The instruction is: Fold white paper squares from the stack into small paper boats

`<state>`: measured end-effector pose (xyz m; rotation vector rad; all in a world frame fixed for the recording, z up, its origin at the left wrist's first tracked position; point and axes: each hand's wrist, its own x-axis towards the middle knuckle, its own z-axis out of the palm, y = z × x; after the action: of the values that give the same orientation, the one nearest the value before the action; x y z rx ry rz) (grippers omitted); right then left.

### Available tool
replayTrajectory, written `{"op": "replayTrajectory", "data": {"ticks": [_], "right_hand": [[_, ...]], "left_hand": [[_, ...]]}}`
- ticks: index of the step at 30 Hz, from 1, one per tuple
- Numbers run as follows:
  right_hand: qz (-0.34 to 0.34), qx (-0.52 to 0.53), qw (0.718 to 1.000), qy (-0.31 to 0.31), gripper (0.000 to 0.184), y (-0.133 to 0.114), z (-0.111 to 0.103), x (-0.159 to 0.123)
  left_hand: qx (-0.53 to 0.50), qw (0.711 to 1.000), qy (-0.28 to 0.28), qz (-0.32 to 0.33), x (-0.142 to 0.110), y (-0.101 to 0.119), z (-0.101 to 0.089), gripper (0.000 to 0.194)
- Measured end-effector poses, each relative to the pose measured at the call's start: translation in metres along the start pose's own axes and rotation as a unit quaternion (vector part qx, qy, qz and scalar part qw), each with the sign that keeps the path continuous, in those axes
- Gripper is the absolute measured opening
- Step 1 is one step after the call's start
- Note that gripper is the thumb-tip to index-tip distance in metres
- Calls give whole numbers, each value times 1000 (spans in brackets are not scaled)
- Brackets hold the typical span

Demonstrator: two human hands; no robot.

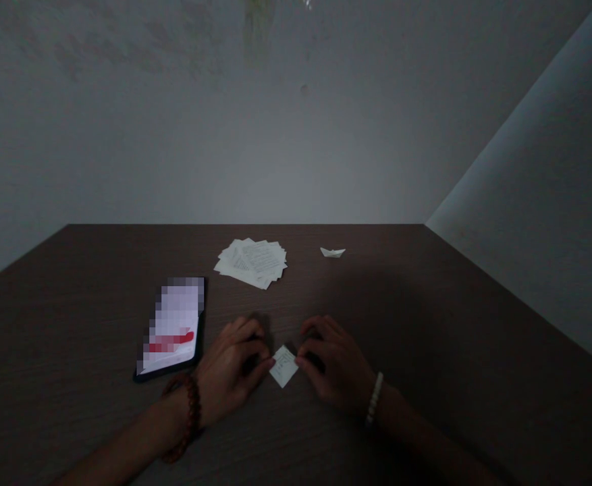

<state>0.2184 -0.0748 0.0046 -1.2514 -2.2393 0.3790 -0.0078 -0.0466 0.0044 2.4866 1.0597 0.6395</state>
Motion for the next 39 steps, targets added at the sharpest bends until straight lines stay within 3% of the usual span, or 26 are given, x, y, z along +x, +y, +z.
{"op": "replayTrajectory", "data": {"ticks": [10, 25, 32, 39], "right_hand": [[17, 9, 1000, 10, 4, 0, 0, 1], [98, 31, 994, 37, 10, -3, 5, 3], [41, 10, 999, 21, 18, -1, 5, 1], [15, 16, 1000, 19, 9, -1, 5, 0]], "left_hand": [[10, 999, 9, -36, 2, -1, 5, 20], [39, 996, 24, -73, 4, -2, 8, 18], [35, 997, 25, -62, 2, -1, 7, 13], [0, 1000, 10, -6, 1, 0, 5, 11]]}}
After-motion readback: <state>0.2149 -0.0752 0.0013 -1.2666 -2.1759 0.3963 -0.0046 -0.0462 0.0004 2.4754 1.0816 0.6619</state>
